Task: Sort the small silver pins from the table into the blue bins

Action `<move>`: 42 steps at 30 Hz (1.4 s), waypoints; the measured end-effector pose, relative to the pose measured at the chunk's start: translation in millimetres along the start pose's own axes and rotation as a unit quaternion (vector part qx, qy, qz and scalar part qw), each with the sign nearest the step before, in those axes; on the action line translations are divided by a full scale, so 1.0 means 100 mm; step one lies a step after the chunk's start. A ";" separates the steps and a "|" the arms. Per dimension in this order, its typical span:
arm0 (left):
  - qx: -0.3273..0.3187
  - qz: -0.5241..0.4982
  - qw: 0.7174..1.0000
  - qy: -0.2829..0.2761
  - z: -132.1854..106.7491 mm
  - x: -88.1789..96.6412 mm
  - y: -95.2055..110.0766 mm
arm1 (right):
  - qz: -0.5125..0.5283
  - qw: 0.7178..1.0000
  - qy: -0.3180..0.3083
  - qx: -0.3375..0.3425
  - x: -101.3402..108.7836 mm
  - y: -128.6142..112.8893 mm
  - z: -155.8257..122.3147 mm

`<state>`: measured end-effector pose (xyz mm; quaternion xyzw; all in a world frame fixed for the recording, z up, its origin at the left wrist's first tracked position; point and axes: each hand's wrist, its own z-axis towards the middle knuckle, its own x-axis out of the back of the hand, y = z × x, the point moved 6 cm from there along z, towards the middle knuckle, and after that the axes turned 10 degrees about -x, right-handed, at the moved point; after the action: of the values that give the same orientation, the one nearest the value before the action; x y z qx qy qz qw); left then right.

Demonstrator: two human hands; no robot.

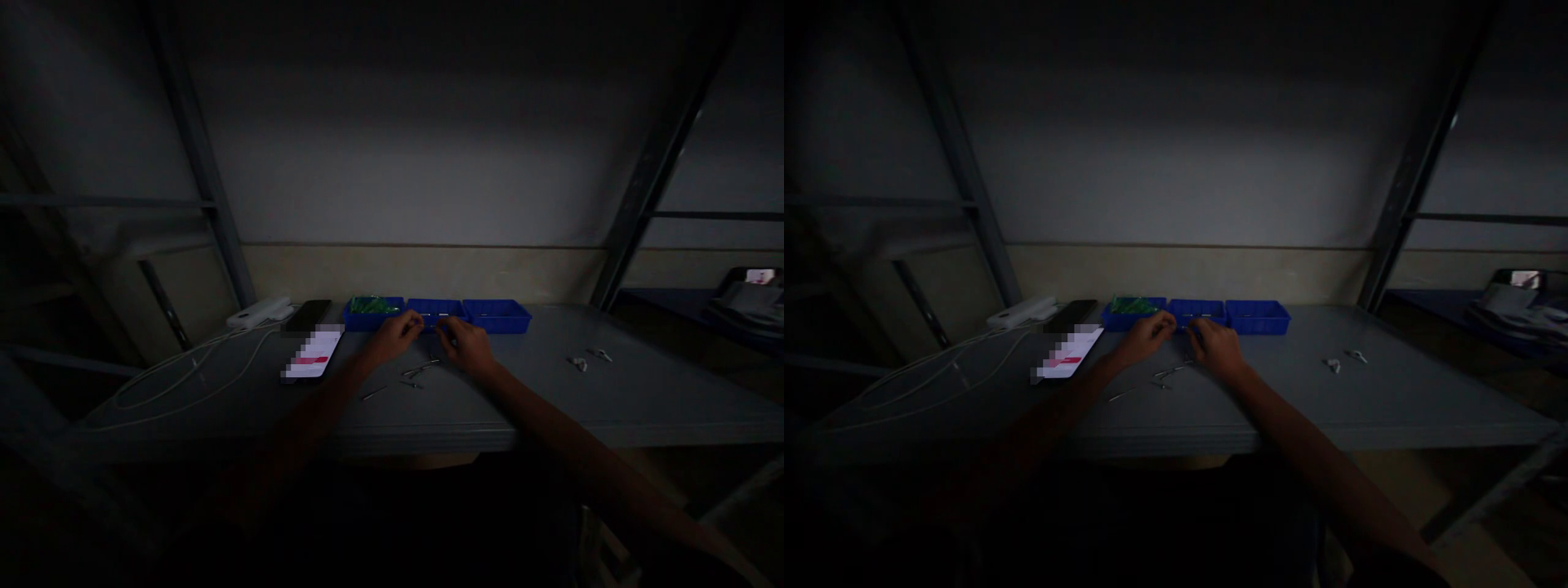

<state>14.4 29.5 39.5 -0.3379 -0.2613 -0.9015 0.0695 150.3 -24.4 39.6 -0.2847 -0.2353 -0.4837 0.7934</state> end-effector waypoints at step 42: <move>-0.018 0.019 1.000 -0.012 0.01 0.01 0.04 | -0.002 1.000 0.000 -0.006 0.01 0.01 0.00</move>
<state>15.4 26.8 42.5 -0.3547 -0.2388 -0.9006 0.0778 151.6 -24.4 39.7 -0.2892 -0.2332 -0.4864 0.7908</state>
